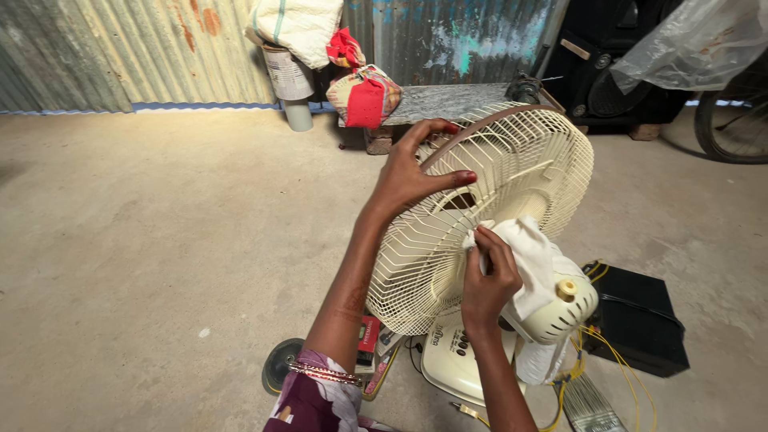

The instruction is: The person wipes the front grill and motor housing of a standing fan with a white cloth. They then wipe the base and control panel, and finally handle the yellow power cord.

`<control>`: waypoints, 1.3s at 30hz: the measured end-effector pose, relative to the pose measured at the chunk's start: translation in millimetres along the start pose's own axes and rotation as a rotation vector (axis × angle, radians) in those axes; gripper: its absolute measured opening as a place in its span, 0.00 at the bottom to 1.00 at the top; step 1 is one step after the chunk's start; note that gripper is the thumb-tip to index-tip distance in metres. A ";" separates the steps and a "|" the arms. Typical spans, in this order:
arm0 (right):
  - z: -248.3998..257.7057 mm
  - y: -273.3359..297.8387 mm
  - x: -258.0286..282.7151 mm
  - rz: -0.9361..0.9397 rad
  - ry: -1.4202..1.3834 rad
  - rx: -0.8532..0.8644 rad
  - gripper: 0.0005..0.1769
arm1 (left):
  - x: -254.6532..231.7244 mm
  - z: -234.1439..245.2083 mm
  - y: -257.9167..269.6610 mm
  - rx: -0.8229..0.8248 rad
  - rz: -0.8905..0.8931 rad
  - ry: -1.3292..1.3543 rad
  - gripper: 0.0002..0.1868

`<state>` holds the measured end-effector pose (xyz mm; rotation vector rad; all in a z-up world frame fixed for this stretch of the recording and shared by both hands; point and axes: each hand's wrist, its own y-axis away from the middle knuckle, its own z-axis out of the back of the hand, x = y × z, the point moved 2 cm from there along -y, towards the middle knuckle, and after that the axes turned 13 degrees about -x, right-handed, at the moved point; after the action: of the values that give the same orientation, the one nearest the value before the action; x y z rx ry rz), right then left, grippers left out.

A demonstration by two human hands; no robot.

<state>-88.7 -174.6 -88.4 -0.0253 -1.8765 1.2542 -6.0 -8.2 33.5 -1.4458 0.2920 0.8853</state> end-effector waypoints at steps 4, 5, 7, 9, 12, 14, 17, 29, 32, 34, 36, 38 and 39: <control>3.9 11.4 -4.9 0.085 0.118 0.073 0.12 | -7.1 2.9 1.4 0.009 -0.003 0.038 0.44; 7.3 15.7 -7.4 0.084 0.125 0.097 0.12 | -10.1 3.6 2.0 0.008 -0.011 0.038 0.43; 14.5 25.3 -13.4 0.114 0.154 0.162 0.12 | -17.6 5.1 3.5 0.005 -0.037 0.006 0.41; 20.0 34.9 -18.9 0.175 0.200 0.246 0.11 | -27.4 5.4 5.2 0.002 -0.075 -0.059 0.38; 26.4 43.8 -20.5 0.131 0.135 0.325 0.12 | -40.7 -1.5 10.6 0.043 -0.063 -0.376 0.37; 28.0 35.7 -16.6 0.167 0.130 0.338 0.12 | -51.6 -6.3 19.3 -0.088 -0.257 -0.509 0.38; 26.1 6.3 -2.5 0.268 0.120 0.277 0.09 | -63.1 -28.9 42.3 -0.133 -0.384 -0.726 0.39; 31.4 -149.7 9.1 0.083 -0.076 0.043 0.08 | -47.7 -77.2 87.9 -0.310 -0.435 -1.140 0.42; 29.4 -152.6 -5.0 0.068 -0.007 0.255 0.05 | -44.9 -78.1 91.7 -0.344 -0.469 -1.177 0.44; 32.3 -146.9 -17.6 0.122 0.081 0.487 0.06 | -42.8 -84.0 93.3 -0.360 -0.476 -1.200 0.46; 31.7 -146.9 -25.1 0.181 0.092 0.571 0.07 | -41.0 -89.4 92.1 -0.375 -0.456 -1.228 0.49; 29.0 -145.5 -26.5 0.158 0.134 0.663 0.06 | -41.6 -96.5 92.7 -0.388 -0.392 -1.277 0.50; 31.1 -144.7 -28.0 0.104 0.180 0.714 0.06 | -41.8 -101.8 93.4 -0.394 -0.360 -1.295 0.51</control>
<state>-31.4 -281.9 0.3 0.1427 -1.2072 1.8624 -63.1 -128.2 -22.7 -0.9435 -1.1161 1.4188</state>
